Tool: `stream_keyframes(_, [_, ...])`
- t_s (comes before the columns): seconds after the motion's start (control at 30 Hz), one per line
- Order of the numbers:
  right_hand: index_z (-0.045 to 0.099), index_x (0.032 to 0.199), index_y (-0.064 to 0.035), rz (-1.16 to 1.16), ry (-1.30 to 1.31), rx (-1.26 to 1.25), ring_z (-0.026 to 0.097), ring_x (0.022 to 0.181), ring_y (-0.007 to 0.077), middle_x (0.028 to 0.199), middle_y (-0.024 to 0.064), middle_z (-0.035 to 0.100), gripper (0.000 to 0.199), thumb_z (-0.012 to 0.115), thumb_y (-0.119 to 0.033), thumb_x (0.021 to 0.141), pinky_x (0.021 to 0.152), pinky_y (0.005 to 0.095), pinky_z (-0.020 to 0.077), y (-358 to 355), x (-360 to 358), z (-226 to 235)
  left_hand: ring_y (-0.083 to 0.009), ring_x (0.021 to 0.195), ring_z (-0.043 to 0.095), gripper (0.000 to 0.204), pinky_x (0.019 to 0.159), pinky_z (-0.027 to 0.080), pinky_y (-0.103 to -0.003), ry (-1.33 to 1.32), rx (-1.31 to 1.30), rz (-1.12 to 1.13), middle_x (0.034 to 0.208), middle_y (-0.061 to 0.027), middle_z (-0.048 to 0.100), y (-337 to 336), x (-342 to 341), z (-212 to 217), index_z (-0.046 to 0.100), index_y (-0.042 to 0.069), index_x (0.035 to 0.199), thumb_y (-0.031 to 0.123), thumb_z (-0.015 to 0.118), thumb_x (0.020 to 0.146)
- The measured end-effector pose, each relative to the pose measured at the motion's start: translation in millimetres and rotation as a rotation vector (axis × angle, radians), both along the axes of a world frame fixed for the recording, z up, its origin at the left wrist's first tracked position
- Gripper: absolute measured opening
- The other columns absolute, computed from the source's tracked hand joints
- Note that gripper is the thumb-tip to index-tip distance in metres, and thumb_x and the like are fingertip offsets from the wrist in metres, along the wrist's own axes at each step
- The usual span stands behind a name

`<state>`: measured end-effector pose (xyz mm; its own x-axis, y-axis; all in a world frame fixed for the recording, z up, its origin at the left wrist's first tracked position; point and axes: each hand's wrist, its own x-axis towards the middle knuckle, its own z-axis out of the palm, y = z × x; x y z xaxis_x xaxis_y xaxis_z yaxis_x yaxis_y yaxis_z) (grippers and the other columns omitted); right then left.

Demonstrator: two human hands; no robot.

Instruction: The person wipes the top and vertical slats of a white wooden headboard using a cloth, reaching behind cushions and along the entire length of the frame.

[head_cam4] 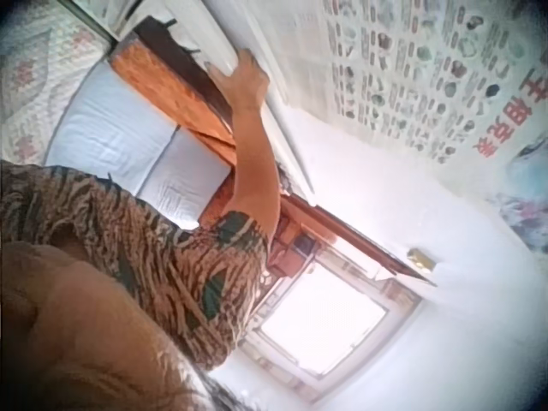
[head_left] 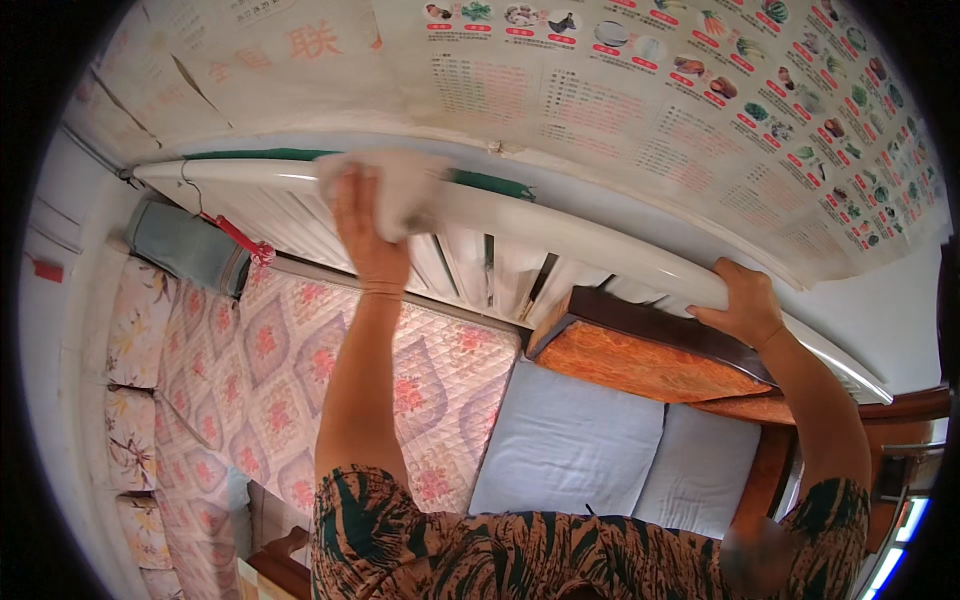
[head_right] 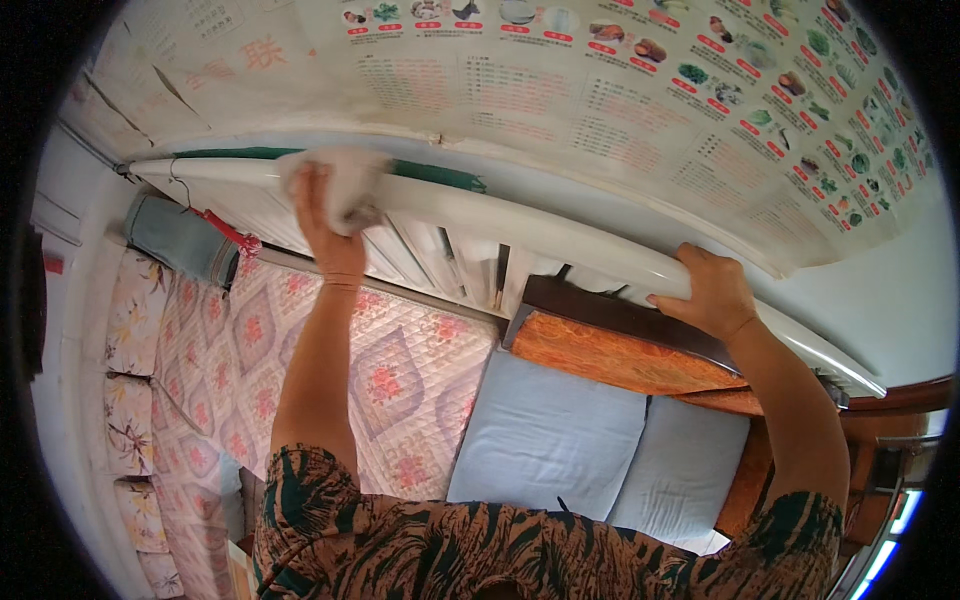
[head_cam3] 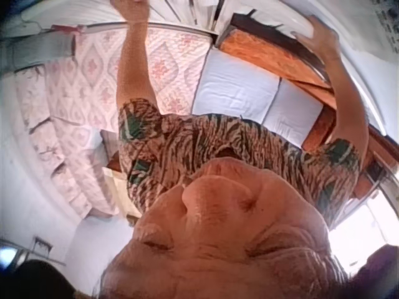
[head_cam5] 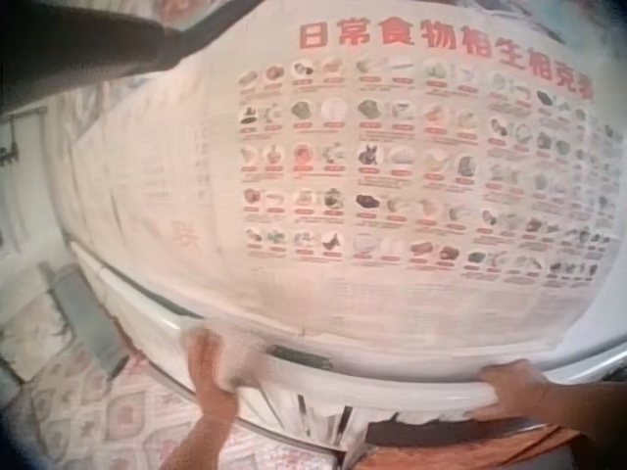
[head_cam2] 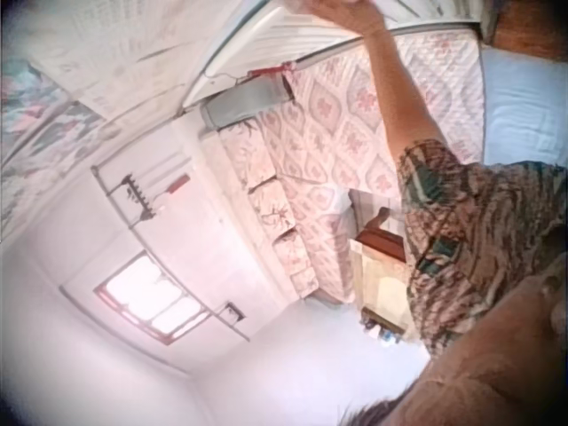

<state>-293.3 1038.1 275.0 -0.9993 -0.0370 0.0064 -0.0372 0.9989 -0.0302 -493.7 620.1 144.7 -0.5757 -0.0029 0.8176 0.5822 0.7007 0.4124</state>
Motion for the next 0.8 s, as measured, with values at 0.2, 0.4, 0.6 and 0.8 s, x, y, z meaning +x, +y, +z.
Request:
stream_keyframes(0.2, [0.058,0.090,-0.0042,0.035,0.047,-0.053,0.064,0.075,0.0397,0.081,0.0192,0.065,0.049,0.082,-0.039,0.064,0.068,0.0437,0.0521,-6,-4,-2,-0.0242,0.105,0.057,0.051,0.091,0.045,-0.033,-0.467,0.901,0.024,0.120,-0.0131,0.060,-108,-66,-20,0.047,-0.002,0.133,0.034,0.050,0.097])
stream_keyframes(0.4, [0.060,0.092,-0.0042,0.014,0.033,-0.006,0.065,0.076,0.0375,0.082,0.0186,0.066,0.052,0.080,-0.043,0.065,0.071,0.0427,0.0531,0,0,-1,-0.0177,0.085,0.056,0.043,0.074,0.047,-0.032,-0.664,1.405,-0.060,0.102,-0.0056,0.061,-22,-37,-31,0.054,0.004,0.120,0.040,0.045,0.098])
stream_keyframes(0.6, [0.059,0.092,-0.0049,0.034,0.062,-0.011,0.065,0.075,0.0368,0.081,0.0177,0.066,0.052,0.080,-0.045,0.066,0.070,0.0431,0.0528,1,0,-6,-0.0268,0.129,0.039,0.061,0.109,0.029,-0.034,-0.464,1.210,-0.169,0.146,-0.0147,0.038,122,60,-42,0.027,-0.003,0.145,0.033,0.047,0.100])
stream_keyframes(0.8, [0.059,0.094,-0.0058,0.024,0.036,0.046,0.065,0.076,0.0362,0.080,0.0168,0.066,0.055,0.077,-0.049,0.068,0.069,0.0431,0.0526,1,-1,-6,-0.0364,0.132,0.035,0.055,0.112,0.023,-0.041,-0.441,0.839,-0.142,0.145,-0.0245,0.034,205,138,-25,0.027,-0.009,0.142,0.019,0.048,0.100])
